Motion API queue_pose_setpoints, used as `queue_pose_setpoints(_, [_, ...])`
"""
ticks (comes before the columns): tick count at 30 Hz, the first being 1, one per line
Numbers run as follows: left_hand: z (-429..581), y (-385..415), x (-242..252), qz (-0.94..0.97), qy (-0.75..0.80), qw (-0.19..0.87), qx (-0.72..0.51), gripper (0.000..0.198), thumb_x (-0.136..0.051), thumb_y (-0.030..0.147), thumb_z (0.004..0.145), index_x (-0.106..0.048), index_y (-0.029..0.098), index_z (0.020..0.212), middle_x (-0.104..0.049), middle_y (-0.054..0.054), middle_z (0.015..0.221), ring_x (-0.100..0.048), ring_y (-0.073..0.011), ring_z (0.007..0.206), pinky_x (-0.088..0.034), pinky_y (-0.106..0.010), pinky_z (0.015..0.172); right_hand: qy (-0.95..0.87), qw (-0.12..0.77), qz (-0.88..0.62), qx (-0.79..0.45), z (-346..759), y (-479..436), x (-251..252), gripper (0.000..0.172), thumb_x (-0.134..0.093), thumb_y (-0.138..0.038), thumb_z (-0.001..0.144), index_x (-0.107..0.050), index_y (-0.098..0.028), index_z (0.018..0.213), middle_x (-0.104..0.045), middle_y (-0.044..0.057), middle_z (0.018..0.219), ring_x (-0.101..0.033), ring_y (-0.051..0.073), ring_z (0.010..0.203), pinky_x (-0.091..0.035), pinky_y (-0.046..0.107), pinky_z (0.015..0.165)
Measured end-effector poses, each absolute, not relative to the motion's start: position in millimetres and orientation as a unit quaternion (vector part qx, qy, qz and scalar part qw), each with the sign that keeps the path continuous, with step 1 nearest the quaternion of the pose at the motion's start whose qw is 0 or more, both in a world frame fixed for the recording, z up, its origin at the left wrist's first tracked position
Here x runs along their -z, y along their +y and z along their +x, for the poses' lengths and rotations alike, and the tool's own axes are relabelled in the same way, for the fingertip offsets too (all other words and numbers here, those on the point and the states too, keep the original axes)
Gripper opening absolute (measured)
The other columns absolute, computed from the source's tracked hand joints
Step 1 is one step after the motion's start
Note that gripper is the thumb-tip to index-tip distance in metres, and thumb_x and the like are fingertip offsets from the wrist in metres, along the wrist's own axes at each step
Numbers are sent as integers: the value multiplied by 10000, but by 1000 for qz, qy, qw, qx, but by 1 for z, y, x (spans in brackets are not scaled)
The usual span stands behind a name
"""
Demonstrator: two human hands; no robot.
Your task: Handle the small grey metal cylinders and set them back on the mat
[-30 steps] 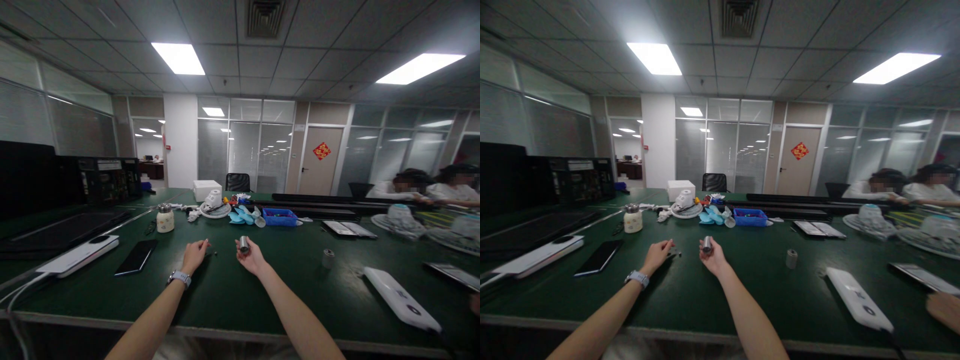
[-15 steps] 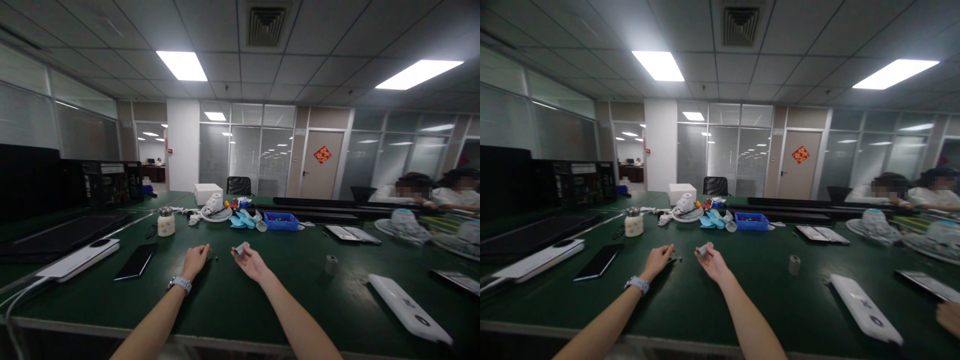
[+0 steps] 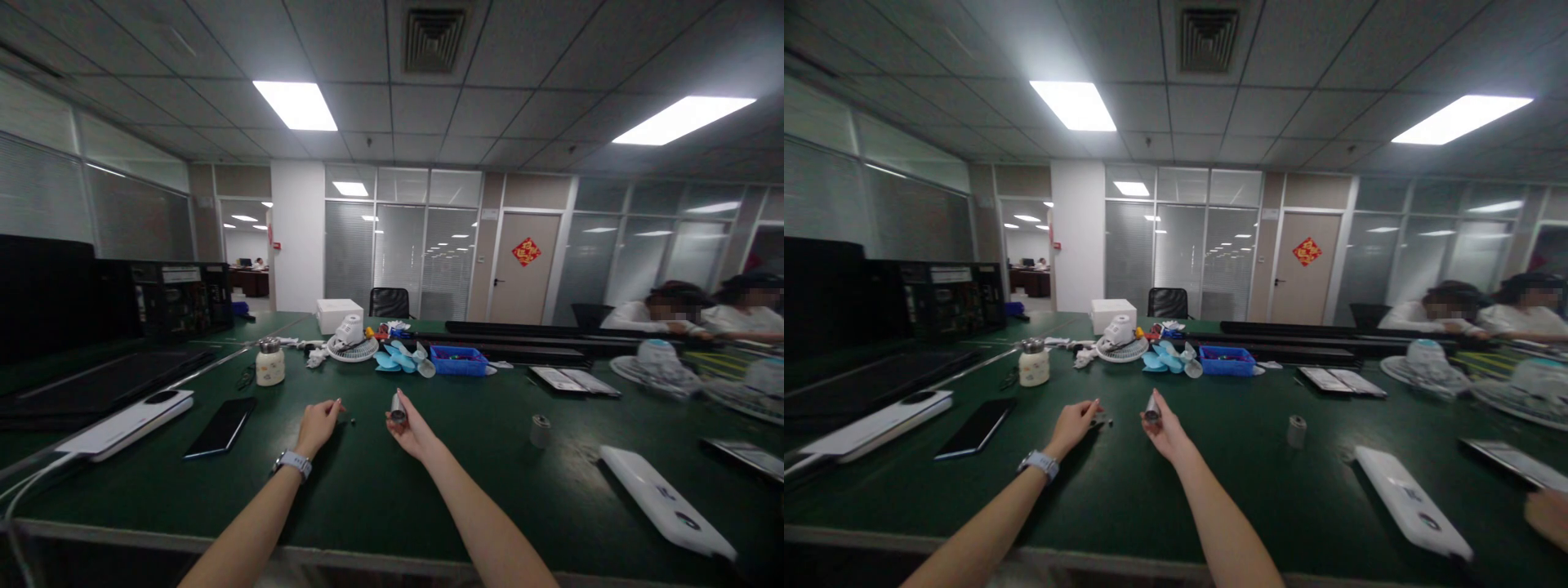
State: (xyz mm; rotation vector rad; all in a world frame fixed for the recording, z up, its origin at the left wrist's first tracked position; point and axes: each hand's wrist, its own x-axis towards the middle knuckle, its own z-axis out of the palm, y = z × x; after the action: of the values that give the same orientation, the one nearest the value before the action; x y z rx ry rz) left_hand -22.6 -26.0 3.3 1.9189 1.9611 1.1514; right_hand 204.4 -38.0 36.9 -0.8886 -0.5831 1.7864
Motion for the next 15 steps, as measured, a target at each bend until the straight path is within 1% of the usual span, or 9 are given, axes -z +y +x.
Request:
queue_pose_setpoints(4, [-23,-25,-3,639,662,86,-382,491,-354,516,886,-739,212,870,-704,-53,751,-624,-211,744,-389,-283,658,-243,508,-361,-743,205,-37,-35,288,-628,-395,843,-582,-151,990,-635,40,711,-585,91,521,-502,167,474])
queue_pose_setpoints(9, [-22,-26,-4,636,668,83,-377,490,-344,508,887,-740,219,879,-710,-51,781,-625,-218,768,-392,-291,671,-265,492,-348,-752,206,-38,-35,304,-565,-406,881,-631,-113,929,-645,67,761,-620,97,603,-523,179,567])
queue_pose_setpoints(15, [-20,-30,-8,634,672,92,-372,477,-352,502,885,-737,221,870,-709,-56,788,-629,-230,804,-400,-299,696,-258,488,-332,-765,209,-42,-38,354,-492,-421,916,-645,-102,911,-622,51,697,-602,97,581,-513,187,575])
